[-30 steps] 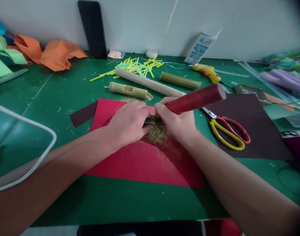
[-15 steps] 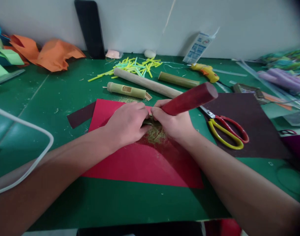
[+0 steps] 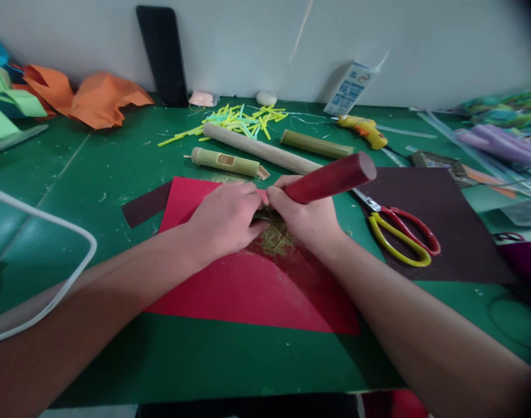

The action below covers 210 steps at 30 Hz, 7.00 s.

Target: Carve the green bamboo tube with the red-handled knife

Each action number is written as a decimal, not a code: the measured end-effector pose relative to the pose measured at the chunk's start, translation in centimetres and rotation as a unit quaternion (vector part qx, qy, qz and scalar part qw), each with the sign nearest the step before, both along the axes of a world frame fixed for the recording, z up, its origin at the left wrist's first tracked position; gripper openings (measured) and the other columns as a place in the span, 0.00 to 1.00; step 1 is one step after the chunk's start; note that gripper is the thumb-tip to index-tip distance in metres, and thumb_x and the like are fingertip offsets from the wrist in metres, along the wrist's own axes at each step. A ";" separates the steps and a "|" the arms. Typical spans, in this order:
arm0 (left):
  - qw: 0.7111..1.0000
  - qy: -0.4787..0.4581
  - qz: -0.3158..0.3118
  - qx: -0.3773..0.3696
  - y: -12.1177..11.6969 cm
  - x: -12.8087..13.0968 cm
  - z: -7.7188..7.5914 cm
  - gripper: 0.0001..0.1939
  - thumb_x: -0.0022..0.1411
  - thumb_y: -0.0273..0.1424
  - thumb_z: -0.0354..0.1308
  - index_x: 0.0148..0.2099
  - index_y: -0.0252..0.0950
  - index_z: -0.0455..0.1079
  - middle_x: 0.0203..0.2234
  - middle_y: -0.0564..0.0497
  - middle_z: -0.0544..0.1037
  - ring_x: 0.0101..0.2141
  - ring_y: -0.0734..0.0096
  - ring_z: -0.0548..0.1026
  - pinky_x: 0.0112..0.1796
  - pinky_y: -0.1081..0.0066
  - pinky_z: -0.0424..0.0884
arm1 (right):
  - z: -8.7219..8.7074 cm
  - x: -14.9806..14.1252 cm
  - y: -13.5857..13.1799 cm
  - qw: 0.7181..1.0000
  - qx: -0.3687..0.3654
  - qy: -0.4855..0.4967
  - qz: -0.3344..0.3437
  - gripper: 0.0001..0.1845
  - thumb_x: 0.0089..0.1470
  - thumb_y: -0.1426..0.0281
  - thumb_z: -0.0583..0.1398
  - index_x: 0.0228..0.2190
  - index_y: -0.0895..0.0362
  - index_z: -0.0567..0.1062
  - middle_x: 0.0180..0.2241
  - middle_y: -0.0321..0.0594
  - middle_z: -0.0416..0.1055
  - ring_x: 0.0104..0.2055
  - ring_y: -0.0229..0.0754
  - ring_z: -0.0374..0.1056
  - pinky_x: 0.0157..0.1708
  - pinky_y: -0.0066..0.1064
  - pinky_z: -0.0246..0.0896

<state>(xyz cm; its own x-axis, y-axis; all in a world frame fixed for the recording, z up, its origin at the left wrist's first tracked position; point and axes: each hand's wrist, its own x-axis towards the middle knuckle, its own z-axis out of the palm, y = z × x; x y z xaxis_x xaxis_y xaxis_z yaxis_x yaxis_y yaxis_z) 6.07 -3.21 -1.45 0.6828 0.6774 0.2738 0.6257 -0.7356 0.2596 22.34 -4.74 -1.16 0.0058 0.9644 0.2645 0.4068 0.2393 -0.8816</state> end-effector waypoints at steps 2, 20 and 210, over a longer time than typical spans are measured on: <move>1.000 0.004 -0.006 -0.005 0.0 0.0 0.1 0.07 0.62 0.31 0.63 0.38 0.32 0.76 0.36 0.43 0.79 0.41 0.55 0.77 0.42 0.58 0.74 | 0.2 0.0 -0.1 1.000 -0.011 0.004 0.007 0.12 0.48 0.72 0.59 0.16 0.54 0.64 0.18 0.30 0.60 0.23 0.33 0.53 0.24 0.31 0.49; 1.000 0.006 -0.012 0.005 -0.1 0.0 0.1 0.08 0.62 0.31 0.63 0.42 0.31 0.77 0.37 0.43 0.80 0.42 0.54 0.77 0.44 0.58 0.74 | -0.1 -0.2 0.1 1.000 -0.017 0.021 -0.011 0.11 0.47 0.71 0.59 0.17 0.54 0.65 0.18 0.31 0.60 0.24 0.33 0.54 0.25 0.30 0.51; 0.996 0.083 0.021 0.024 -0.4 0.2 0.1 0.13 0.65 0.34 0.62 0.44 0.28 0.79 0.38 0.40 0.79 0.44 0.50 0.76 0.45 0.56 0.75 | -0.6 0.0 0.3 0.999 0.020 0.032 -0.007 0.13 0.50 0.73 0.58 0.17 0.55 0.66 0.19 0.30 0.60 0.24 0.33 0.54 0.25 0.30 0.50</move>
